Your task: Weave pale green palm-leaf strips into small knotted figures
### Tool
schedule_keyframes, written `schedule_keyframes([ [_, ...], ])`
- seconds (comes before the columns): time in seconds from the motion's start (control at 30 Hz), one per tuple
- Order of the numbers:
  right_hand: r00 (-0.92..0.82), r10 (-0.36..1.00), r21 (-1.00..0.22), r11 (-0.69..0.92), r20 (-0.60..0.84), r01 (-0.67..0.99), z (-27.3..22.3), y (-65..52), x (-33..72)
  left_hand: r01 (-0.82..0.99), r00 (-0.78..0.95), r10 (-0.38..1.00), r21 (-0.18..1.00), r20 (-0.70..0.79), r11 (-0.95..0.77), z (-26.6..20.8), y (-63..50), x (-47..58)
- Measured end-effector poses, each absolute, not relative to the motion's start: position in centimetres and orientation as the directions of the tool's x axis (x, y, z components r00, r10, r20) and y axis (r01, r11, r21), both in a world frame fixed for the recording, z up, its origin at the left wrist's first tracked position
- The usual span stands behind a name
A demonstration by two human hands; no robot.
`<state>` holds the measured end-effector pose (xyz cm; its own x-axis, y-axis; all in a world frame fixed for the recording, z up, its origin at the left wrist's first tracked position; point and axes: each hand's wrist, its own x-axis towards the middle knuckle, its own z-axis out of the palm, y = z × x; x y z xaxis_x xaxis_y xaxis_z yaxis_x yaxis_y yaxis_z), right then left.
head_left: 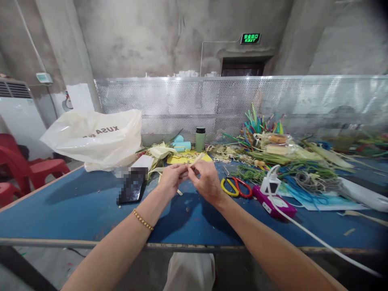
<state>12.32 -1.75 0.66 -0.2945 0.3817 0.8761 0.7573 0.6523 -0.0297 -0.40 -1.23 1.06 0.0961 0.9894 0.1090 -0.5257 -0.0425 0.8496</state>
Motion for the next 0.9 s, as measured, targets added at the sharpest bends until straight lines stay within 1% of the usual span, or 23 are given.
schedule_keyframes([
  [0.13,-0.34,0.369,0.036,0.631,0.865,0.775,0.8,-2.0,12.3,-0.512,0.082,0.992,0.858,0.091,-0.036,1.1,-1.2,-0.4],
  [0.2,-0.348,0.371,0.031,0.643,0.861,0.765,0.8,-1.9,12.4,-0.51,0.081,0.993,0.86,0.087,-0.034,1.1,-1.2,-0.4],
  [0.3,-0.329,0.378,-0.019,0.681,0.865,0.732,0.9,-1.9,12.5,-0.507,0.096,0.99,0.861,0.099,-0.037,1.0,-0.9,-0.5],
  [0.37,-0.313,0.37,-0.066,0.732,0.875,0.678,1.1,-2.1,12.6,-0.503,0.107,0.987,0.863,0.119,-0.05,0.8,-0.7,-0.6],
  [0.47,-0.302,0.365,-0.149,0.819,0.88,0.555,1.6,-2.8,12.9,-0.499,0.091,0.988,0.864,0.126,-0.064,0.6,-0.5,-0.9],
  [0.6,-0.36,0.383,-0.233,0.889,0.85,0.395,2.4,-4.1,13.4,-0.486,0.035,0.994,0.871,0.103,-0.074,0.6,-0.3,-1.1],
  [0.77,-0.469,0.388,-0.263,0.913,0.794,0.311,2.6,-4.8,13.8,-0.469,0.028,0.994,0.879,0.11,-0.084,0.5,0.1,-1.4],
  [0.9,-0.503,0.373,-0.239,0.92,0.78,0.31,2.4,-5.0,13.8,-0.454,0.045,0.991,0.886,0.126,-0.092,0.1,0.4,-1.6],
])
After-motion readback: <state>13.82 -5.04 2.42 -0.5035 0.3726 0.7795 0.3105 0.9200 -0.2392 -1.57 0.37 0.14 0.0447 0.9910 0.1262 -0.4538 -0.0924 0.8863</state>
